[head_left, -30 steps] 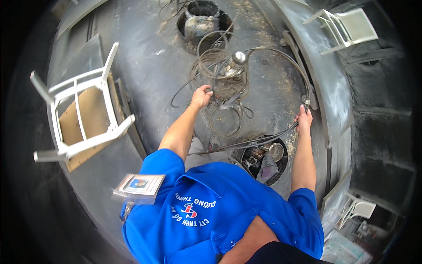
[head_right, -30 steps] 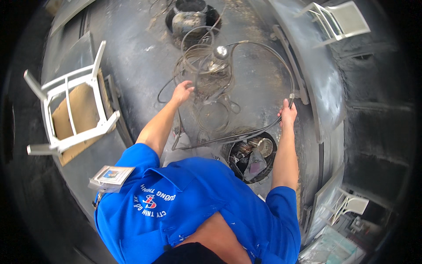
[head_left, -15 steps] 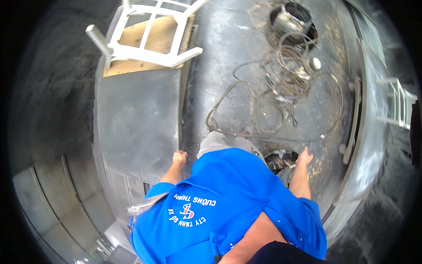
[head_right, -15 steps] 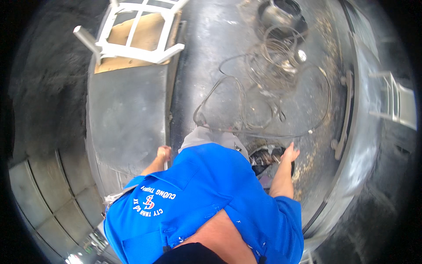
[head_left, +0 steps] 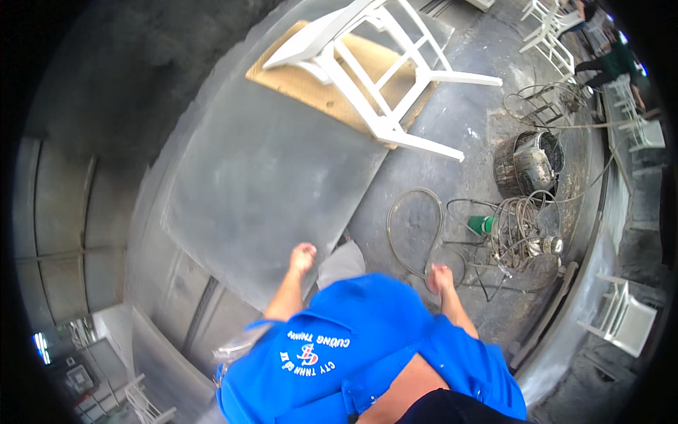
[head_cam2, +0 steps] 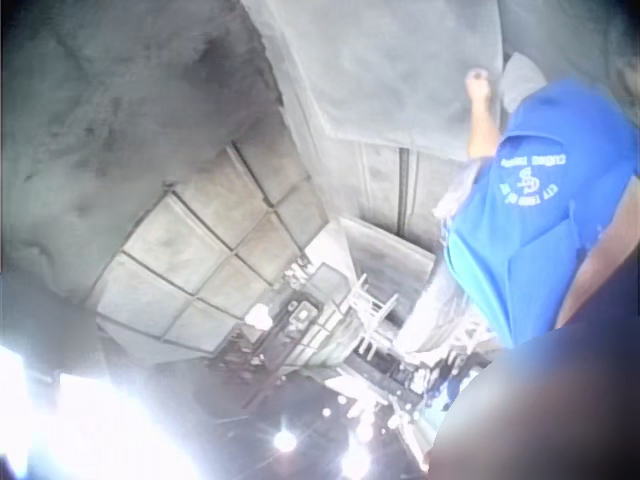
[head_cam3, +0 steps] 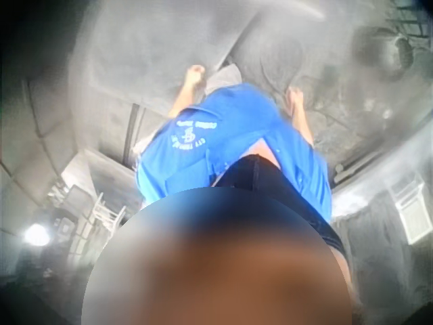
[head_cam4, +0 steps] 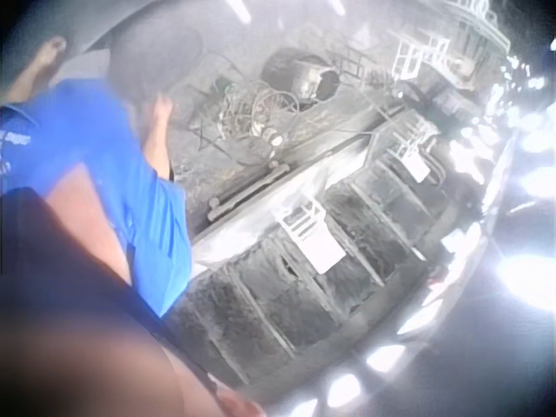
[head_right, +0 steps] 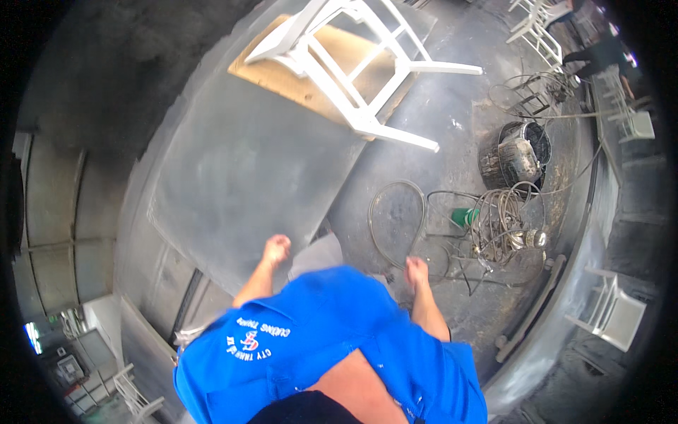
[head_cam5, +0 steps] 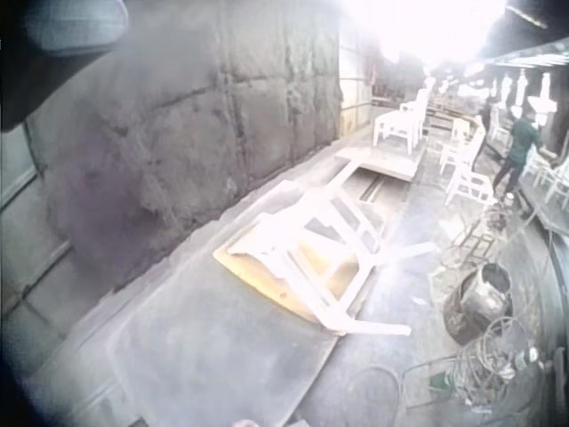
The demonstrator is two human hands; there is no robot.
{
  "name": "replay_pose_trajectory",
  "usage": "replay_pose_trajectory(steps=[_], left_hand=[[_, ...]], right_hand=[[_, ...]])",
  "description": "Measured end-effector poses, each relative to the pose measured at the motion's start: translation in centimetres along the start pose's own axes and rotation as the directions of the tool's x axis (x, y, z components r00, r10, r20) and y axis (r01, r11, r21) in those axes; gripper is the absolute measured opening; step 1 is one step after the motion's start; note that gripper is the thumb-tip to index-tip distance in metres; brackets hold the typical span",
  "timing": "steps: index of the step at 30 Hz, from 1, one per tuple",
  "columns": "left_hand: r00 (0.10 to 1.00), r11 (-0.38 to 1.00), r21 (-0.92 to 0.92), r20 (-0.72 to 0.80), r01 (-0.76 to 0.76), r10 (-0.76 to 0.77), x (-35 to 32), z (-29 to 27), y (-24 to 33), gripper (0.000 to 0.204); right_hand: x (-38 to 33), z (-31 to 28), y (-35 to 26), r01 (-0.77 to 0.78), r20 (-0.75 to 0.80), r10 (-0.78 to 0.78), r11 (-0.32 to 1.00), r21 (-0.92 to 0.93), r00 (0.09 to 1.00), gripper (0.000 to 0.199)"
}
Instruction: The person spray paints white chairs using a spray gun. They rotate and reposition each chair to cover all sides, then place the finished chair aside and pick up the next one.
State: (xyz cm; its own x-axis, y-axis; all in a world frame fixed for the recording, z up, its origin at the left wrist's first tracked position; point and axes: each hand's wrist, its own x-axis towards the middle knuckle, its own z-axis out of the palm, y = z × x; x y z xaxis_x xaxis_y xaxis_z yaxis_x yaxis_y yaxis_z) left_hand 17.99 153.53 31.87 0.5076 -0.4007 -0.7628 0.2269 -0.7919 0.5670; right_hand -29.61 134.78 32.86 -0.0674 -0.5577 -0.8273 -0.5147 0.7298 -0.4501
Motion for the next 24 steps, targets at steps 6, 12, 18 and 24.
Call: replay_pose_trajectory(steps=[6,12,18,24], left_hand=[[0.946,0.918,-0.397,-0.288,0.023,-0.148,4.4,-9.6,4.2,0.021],[0.938,0.751,-0.656,-0.211,0.074,-0.276,8.5,-7.8,4.7,0.008],[0.981,0.812,-0.556,0.033,0.175,-0.189,10.1,0.3,13.1,0.024],[1.000,0.725,-0.689,0.025,0.024,-0.009,15.1,2.1,27.4,0.036]], right_hand=[[-1.1,4.0,-19.9,0.387,0.043,-0.386,0.921,-0.032,0.922,0.047],[-5.9,4.6,-38.4,0.681,0.161,-0.667,0.730,-0.050,0.727,0.046],[-9.1,6.5,-53.5,0.807,0.134,-0.841,0.540,0.239,0.524,0.061],[-13.7,8.4,-65.7,0.981,-0.053,-0.997,-0.042,-0.189,-0.053,0.084]])
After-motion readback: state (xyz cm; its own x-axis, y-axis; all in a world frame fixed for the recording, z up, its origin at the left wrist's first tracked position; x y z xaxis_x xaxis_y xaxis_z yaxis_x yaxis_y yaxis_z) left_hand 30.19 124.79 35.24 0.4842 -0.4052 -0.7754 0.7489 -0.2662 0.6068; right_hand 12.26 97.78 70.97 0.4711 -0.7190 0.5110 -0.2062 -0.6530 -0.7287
